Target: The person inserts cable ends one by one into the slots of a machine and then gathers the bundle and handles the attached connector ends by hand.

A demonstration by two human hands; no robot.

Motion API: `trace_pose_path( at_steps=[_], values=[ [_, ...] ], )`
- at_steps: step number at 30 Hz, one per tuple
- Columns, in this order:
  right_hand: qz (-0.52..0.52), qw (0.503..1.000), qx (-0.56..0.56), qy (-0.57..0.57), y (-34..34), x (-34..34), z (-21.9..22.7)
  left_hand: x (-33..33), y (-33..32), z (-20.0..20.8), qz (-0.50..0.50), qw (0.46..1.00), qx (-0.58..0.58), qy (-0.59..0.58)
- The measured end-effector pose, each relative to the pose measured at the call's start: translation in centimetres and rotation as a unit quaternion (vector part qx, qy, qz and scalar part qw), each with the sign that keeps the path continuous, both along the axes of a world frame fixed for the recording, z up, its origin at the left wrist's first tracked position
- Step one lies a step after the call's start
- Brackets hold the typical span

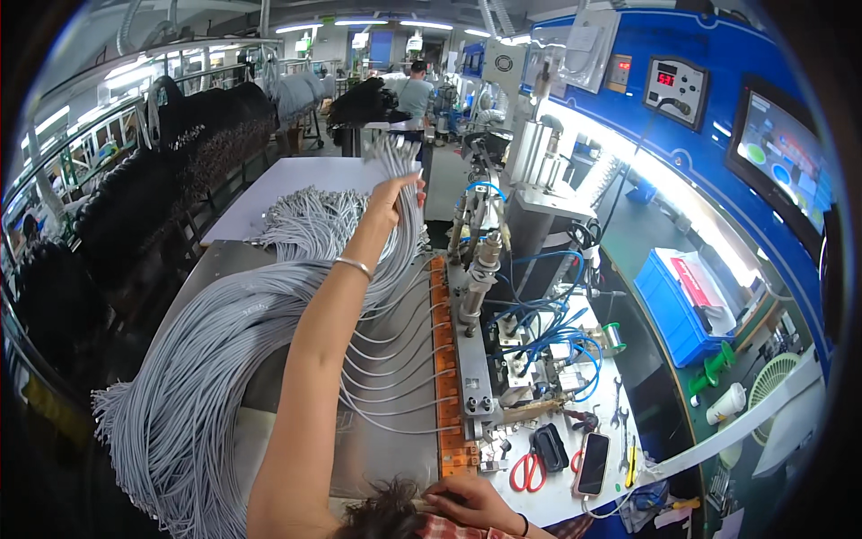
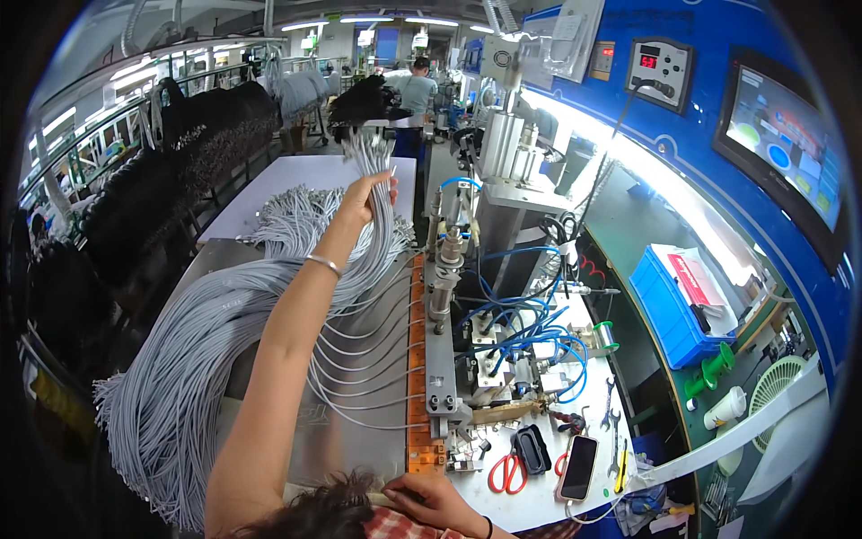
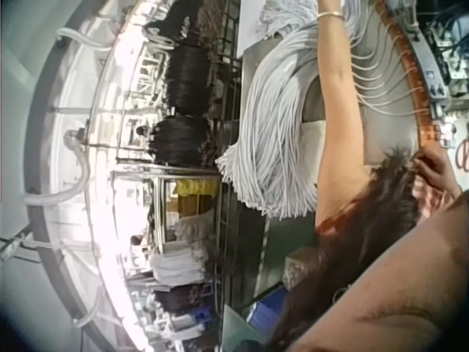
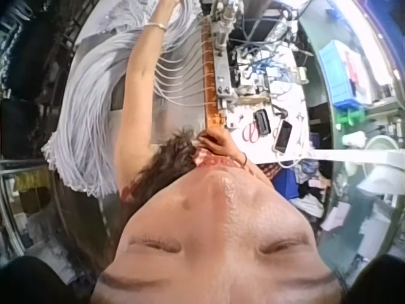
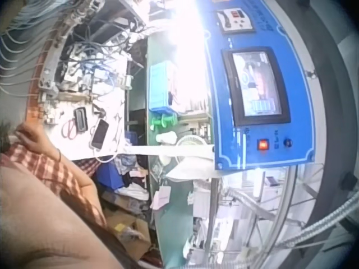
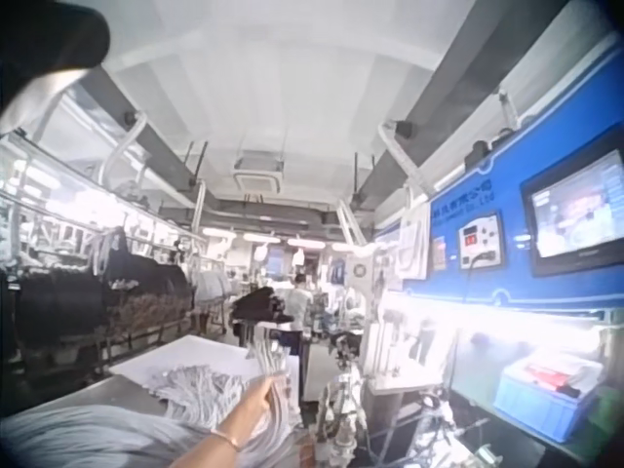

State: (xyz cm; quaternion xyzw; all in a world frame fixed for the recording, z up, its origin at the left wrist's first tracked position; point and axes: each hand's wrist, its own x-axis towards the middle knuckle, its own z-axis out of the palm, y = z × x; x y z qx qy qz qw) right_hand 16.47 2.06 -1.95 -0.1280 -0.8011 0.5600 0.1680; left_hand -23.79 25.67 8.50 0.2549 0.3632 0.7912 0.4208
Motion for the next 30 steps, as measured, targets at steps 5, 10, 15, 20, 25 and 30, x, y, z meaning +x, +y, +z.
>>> trace_pose_path(
  at_steps=[5, 10, 15, 20, 25, 30],
  values=[
    [0.019, 0.999, 0.006, 0.027, 0.1, 0.3, -0.8, 10.1, -8.6, 6.0, -0.034, 0.96, 0.123, 0.249],
    [-0.072, 0.979, 0.17, 0.089, 1.8, 0.7, -0.8, 17.3, -17.8, 5.4, -0.199, 0.944, 0.096, 0.247],
    [-0.248, 0.941, 0.055, 0.224, 5.8, 0.4, 8.2, 18.5, -20.4, 4.5, -0.337, 0.918, 0.028, 0.209],
    [-0.307, 0.897, -0.05, 0.314, 6.7, -1.9, 12.9, 18.5, -18.8, 3.2, -0.359, 0.891, -0.045, 0.273],
    [-0.353, 0.902, -0.037, 0.247, 7.1, -0.8, 12.5, 18.9, -18.3, 3.2, -0.346, 0.898, -0.073, 0.261],
    [-0.343, 0.893, -0.062, 0.285, 7.7, -0.8, 12.0, 19.0, -18.2, 3.0, -0.334, 0.903, -0.079, 0.259]
  ],
)
